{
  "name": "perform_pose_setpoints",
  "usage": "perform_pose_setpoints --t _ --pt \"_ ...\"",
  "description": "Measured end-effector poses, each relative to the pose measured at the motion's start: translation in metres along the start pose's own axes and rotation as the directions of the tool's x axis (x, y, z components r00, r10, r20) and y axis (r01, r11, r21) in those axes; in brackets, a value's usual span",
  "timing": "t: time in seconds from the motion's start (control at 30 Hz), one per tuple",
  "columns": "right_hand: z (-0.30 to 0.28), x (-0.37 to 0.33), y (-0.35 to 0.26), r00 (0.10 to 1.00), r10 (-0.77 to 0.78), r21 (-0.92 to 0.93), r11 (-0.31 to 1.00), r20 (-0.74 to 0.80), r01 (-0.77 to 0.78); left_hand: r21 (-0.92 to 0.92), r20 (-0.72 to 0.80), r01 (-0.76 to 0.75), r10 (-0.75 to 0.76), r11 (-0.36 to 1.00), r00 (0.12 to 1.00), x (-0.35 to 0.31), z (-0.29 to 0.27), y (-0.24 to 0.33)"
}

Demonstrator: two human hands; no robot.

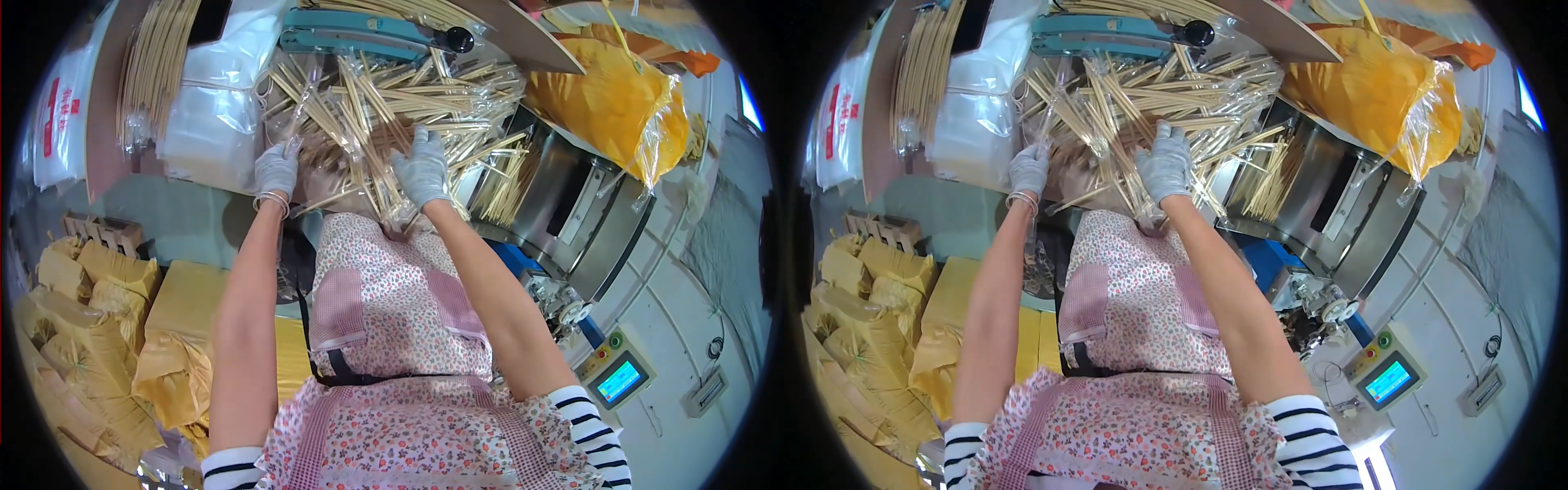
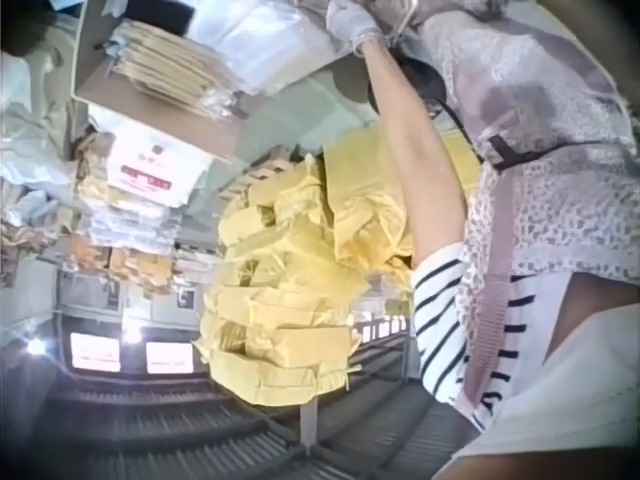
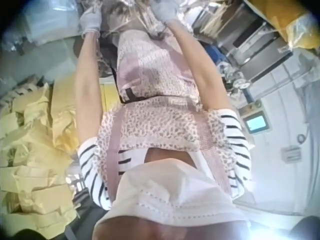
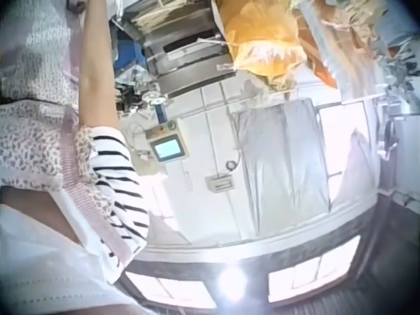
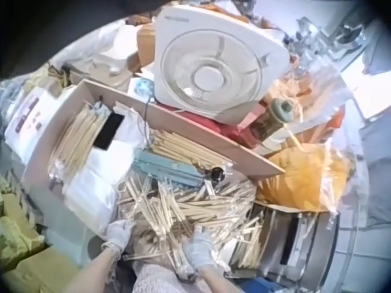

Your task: The worker is sorting bundles of long wooden sticks, likely incense or chopsticks, and placing them into a machine on a production floor.

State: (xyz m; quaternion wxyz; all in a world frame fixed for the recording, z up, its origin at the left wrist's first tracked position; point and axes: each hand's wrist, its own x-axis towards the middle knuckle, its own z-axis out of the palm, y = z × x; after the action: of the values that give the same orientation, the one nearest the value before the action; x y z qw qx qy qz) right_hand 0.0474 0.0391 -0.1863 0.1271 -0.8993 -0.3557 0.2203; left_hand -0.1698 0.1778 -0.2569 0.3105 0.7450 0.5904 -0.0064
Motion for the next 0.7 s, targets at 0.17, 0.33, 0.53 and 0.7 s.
perform_pose_setpoints --t 0.17,0.33,0.53,0.7 --pt "0.01 0.018 0.019 0.977 0.168 0.105 0.978 0.132 -0.182 -0.122 0.01 0.115 -0.115 0.986 0.993 -0.026 -0.032 0.035" --pt "-0.048 0.01 0.021 0.996 -0.056 0.371 0.928 0.062 0.029 -0.752 0.479 0.594 -0.381 0.287 0.791 -0.064 -0.105 0.074" --pt "-0.109 -0.013 0.028 0.919 0.164 0.731 0.563 0.359 -0.386 -0.774 0.563 0.509 0.041 0.378 0.825 -0.068 -0.111 0.17" --pt "-0.149 -0.032 0.046 0.975 0.159 0.733 0.642 0.159 -0.224 -0.75 0.621 0.514 0.175 0.416 0.764 -0.076 -0.086 0.246"
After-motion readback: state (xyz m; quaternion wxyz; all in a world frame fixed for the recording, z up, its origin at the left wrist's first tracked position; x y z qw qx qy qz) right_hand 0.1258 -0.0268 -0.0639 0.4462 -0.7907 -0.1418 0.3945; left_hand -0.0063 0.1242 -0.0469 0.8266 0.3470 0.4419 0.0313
